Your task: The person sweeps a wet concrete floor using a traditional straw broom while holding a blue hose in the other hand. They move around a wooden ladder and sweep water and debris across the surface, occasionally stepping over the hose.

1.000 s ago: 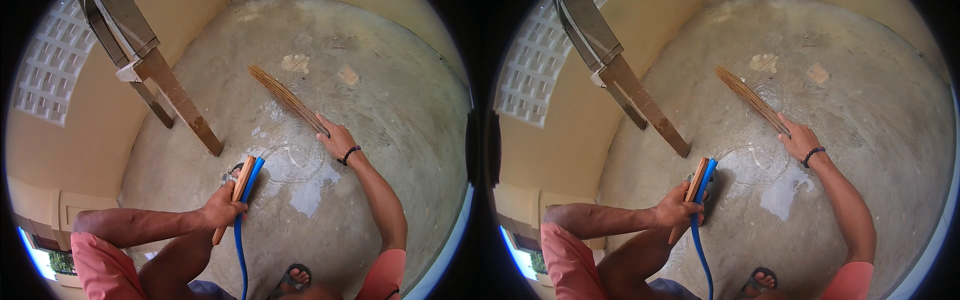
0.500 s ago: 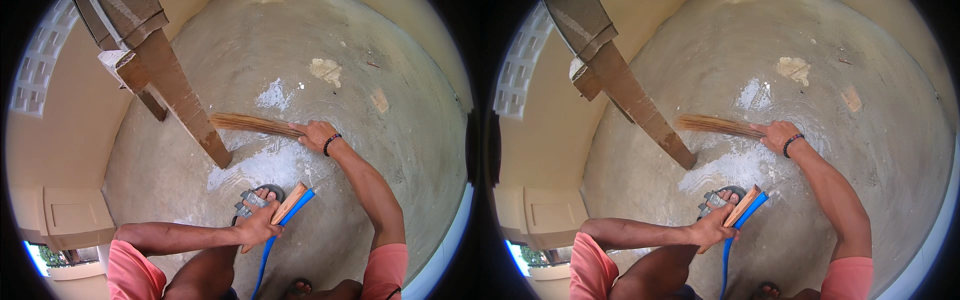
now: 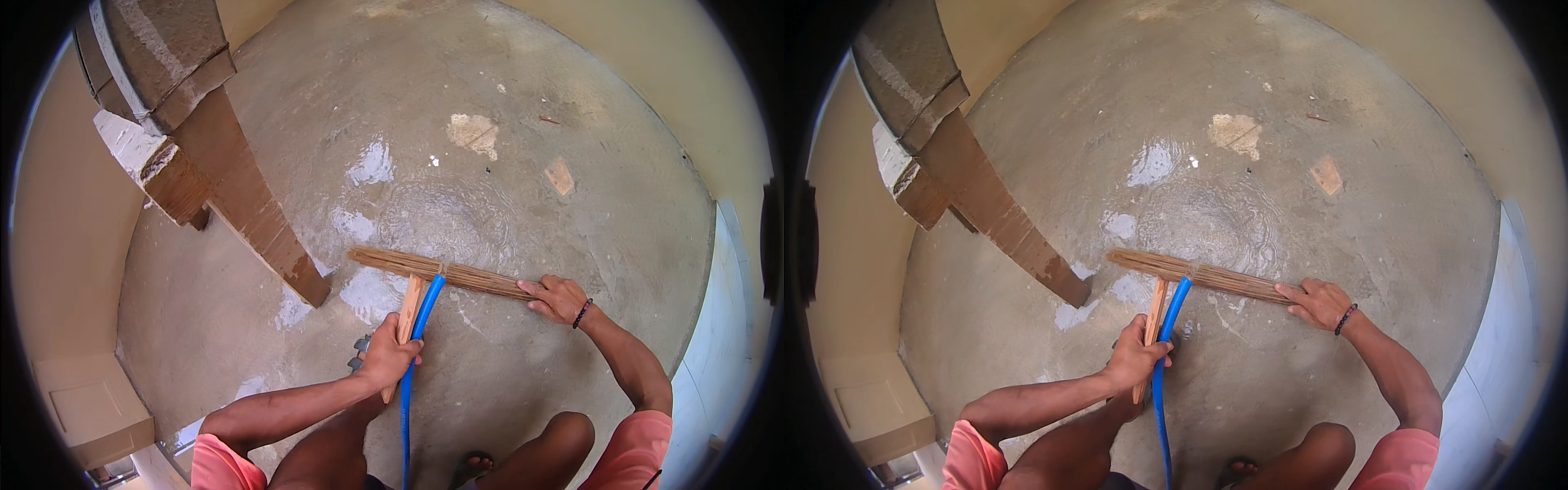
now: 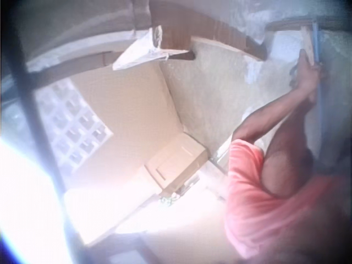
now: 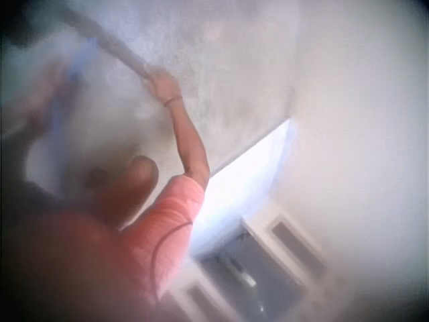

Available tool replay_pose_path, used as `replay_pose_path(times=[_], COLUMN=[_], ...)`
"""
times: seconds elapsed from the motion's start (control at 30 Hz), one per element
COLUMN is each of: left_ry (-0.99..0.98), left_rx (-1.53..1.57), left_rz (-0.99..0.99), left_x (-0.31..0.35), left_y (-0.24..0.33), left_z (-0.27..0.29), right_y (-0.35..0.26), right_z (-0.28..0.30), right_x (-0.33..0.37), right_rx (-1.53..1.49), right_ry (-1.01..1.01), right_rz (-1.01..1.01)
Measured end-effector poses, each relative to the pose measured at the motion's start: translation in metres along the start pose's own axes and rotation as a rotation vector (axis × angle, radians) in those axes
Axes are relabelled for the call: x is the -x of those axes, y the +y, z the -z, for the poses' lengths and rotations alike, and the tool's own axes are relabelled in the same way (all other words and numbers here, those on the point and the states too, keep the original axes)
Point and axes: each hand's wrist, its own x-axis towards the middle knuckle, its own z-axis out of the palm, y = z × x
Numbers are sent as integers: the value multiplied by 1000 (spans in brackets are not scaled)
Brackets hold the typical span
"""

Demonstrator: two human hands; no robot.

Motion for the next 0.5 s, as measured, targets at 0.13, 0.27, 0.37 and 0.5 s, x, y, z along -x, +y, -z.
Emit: replay_pose_path(times=[0.13, 0.27, 0.37, 0.5], left_ry=[-25, -59, -74, -42], left_rx=[-3, -58, -90, -45], left_rz=[-77, -175, -220, -216], left_x=[-18, -43, -61, -74], left_y=[2, 18, 32, 47], left_z=[-7, -28, -44, -57], right_y=[82, 118, 109, 41], right_z=[1, 67, 90, 55], right_x=[46, -12, -52, -58], right_rx=[153, 171, 79, -205], right_ry=[96, 366, 580, 687], right_rz=[-261, -651, -723, -690])
